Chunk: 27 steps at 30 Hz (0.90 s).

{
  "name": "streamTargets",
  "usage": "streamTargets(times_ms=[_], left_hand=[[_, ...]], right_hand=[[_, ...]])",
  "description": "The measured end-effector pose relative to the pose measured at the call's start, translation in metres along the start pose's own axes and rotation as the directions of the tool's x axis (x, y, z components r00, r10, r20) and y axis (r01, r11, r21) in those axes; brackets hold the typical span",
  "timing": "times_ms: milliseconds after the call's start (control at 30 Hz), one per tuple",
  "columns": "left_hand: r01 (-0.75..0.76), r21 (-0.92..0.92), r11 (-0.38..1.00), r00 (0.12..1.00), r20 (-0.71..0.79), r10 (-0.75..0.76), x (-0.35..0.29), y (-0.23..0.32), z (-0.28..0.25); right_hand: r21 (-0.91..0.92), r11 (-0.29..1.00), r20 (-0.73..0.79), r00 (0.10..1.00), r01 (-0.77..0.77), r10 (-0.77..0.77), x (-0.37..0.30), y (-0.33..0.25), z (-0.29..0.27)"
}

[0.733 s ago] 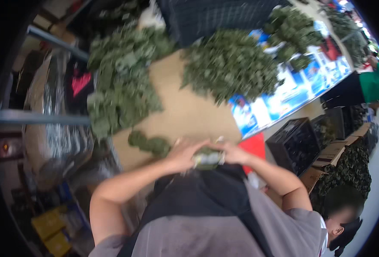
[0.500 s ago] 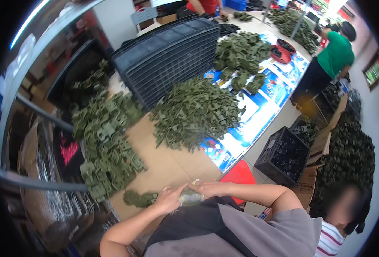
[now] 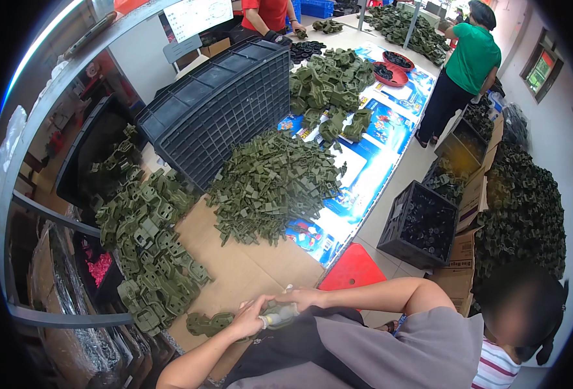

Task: The person puts protective finger cots onto their fingers and assembles plastic toy components together by hand.

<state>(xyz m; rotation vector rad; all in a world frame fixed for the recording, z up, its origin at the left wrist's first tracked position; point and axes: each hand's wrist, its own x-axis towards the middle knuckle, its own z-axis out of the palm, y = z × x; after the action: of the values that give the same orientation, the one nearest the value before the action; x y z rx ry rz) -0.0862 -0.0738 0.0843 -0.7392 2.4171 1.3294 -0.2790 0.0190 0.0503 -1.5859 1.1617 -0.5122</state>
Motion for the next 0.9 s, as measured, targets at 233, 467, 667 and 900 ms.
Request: streamTargets(times_ms=[233, 467, 667, 900], left_hand=[[-0.022, 0.253, 0.967, 0.992, -0.115, 0.053, -0.014, 0.027, -0.035], [-0.037, -0.698, 0.715, 0.961, -0.221, -0.166, -0.032, -0.035, 0.01], [-0.027, -0.884, 0.466, 0.924, -0.2, -0.326, -0.037, -0.007, 0.023], [-0.059, -0.633, 0.772, 0.871, -0.411, -0.27, -0.039, 0.002, 0.045]], right_hand=[[0.131, 0.988, -0.072, 0.995, 0.078, -0.069, 0.002, 0.02, -0.013], [0.275, 0.96, -0.037, 0.999, 0.046, -0.038, -0.022, 0.05, -0.034], [-0.184, 0.983, -0.23, 0.971, 0.027, -0.07, -0.024, 0.006, -0.061], [-0.389, 0.834, -0.121, 0.875, 0.392, -0.468, 0.037, -0.024, 0.017]])
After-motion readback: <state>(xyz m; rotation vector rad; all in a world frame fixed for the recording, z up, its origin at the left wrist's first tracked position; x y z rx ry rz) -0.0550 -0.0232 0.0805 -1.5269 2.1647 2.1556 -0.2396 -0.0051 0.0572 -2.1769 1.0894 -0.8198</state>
